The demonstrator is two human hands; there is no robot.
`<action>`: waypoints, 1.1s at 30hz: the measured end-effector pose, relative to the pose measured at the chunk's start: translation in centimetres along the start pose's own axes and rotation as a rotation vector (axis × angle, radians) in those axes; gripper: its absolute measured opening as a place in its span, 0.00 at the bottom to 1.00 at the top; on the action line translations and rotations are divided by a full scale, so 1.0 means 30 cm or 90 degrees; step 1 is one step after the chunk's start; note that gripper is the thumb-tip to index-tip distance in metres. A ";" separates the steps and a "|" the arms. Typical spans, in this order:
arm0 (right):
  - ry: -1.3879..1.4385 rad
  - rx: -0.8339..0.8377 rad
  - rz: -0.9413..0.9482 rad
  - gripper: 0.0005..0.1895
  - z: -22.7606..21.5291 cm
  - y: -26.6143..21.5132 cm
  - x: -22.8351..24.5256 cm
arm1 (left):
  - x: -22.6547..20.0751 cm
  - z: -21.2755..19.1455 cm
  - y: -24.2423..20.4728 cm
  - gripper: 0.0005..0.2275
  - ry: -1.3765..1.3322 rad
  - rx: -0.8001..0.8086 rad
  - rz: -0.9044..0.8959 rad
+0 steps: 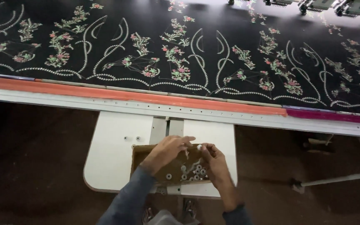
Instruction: Picking up a box of bobbins, carrying it to an embroidery machine, and sorting through the bobbins.
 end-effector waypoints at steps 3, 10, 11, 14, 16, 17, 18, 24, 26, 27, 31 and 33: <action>-0.093 -0.008 0.008 0.17 0.047 -0.030 0.028 | -0.015 -0.037 -0.022 0.17 0.049 -0.080 0.092; -0.029 0.024 -0.029 0.16 0.055 -0.005 -0.010 | -0.046 0.002 -0.031 0.11 0.048 -0.167 0.124; -0.040 0.000 -0.028 0.13 0.047 0.004 -0.015 | -0.022 0.013 -0.026 0.10 0.020 -0.227 0.153; 0.053 0.048 -0.030 0.13 0.027 0.022 -0.046 | -0.026 -0.007 -0.043 0.04 -0.090 -0.264 0.093; 0.054 0.050 -0.031 0.13 0.020 0.025 -0.057 | -0.031 -0.011 -0.056 0.04 -0.111 -0.262 0.100; 0.055 0.053 -0.032 0.13 0.018 0.031 -0.059 | -0.035 -0.016 -0.058 0.04 -0.132 -0.259 0.109; 0.055 0.054 -0.034 0.13 0.020 0.029 -0.055 | -0.027 -0.015 -0.058 0.04 -0.130 -0.260 0.110; 0.101 0.152 -0.014 0.08 0.046 0.004 -0.035 | -0.030 0.008 -0.056 0.10 -0.172 -0.188 0.094; 0.052 0.090 -0.004 0.05 0.054 -0.031 0.003 | -0.018 0.007 -0.054 0.06 -0.208 -0.241 0.090; 0.051 0.088 -0.005 0.05 0.040 -0.025 -0.008 | -0.015 0.021 -0.052 0.06 -0.209 -0.240 0.091; 0.023 0.079 -0.041 0.10 0.024 -0.013 -0.012 | -0.007 0.020 -0.049 0.08 -0.183 -0.282 0.055; 0.027 0.073 -0.036 0.10 0.023 -0.008 -0.011 | 0.004 0.027 -0.043 0.08 -0.193 -0.271 0.036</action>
Point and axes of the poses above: each hand's wrist, its own y-axis towards the middle knuckle, its own z-axis out of the palm, x = y × z, the point moved 5 cm from there along y, towards the middle knuckle, and after that the axes turned 5 degrees about y, right-handed, at the moved point
